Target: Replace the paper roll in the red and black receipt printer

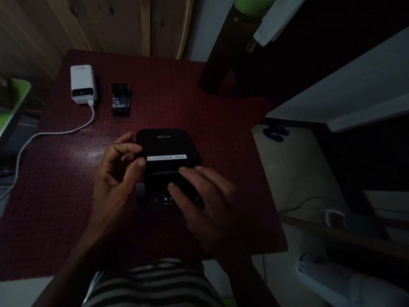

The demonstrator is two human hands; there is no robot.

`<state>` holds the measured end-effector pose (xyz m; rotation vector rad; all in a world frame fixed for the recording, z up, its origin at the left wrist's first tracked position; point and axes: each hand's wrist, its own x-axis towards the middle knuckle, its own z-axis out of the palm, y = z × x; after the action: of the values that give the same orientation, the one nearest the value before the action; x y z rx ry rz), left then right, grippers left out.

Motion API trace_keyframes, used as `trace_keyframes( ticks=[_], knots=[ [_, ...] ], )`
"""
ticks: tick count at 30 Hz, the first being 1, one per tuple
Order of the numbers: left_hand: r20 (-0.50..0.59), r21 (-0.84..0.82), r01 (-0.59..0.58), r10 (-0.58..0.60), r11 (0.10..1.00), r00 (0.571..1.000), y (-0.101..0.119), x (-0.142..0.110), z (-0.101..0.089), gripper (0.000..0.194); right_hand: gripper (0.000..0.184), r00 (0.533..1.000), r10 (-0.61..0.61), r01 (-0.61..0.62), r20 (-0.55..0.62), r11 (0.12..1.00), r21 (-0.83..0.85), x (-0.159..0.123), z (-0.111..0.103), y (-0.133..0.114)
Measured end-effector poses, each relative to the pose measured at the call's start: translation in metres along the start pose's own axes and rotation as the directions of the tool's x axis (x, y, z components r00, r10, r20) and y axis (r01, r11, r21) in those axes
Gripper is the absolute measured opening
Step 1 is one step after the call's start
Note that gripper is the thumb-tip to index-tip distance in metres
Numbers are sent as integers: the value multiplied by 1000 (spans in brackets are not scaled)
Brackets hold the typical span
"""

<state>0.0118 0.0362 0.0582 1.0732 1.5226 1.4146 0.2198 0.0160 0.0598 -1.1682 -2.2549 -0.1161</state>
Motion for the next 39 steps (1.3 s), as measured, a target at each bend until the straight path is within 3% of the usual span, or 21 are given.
trace_keyframes(
  ticks=[3,5,9,14,20,24,27,29,34,39],
  knots=[
    [20,-55,124,-123,991,992,-15,-13,-2,68,26,1000,0,-1,17,998,55,-2,4,2],
    [52,-84,200,-197,976,979,-22,-17,-3,79,25,999,0,-7,50,992,128,-1,6,5],
    [115,-122,279,-266,952,957,-24,-20,-4,74,26,998,15,-28,65,979,204,2,6,9],
    [132,-106,260,-246,960,960,-18,-19,-4,61,24,996,5,-24,90,976,216,5,3,7],
    [134,-106,259,-244,960,960,-23,-15,-6,60,27,994,61,-84,87,951,299,0,7,7],
    [112,-127,282,-269,951,957,-30,-24,-15,62,40,973,227,-227,44,905,359,-14,5,7],
    [134,-111,303,-288,946,948,-33,-32,-23,60,51,908,414,-406,58,840,359,-26,5,4],
    [140,-81,302,-289,950,947,-32,-33,-27,59,59,873,477,-478,99,797,369,-32,8,0],
    [125,-24,280,-276,960,953,-27,-28,-27,56,64,869,482,-478,110,760,440,-39,16,-7],
    [104,-30,292,-288,956,952,-25,-26,-23,57,71,887,450,-449,102,791,416,-40,16,-8]
  ],
)
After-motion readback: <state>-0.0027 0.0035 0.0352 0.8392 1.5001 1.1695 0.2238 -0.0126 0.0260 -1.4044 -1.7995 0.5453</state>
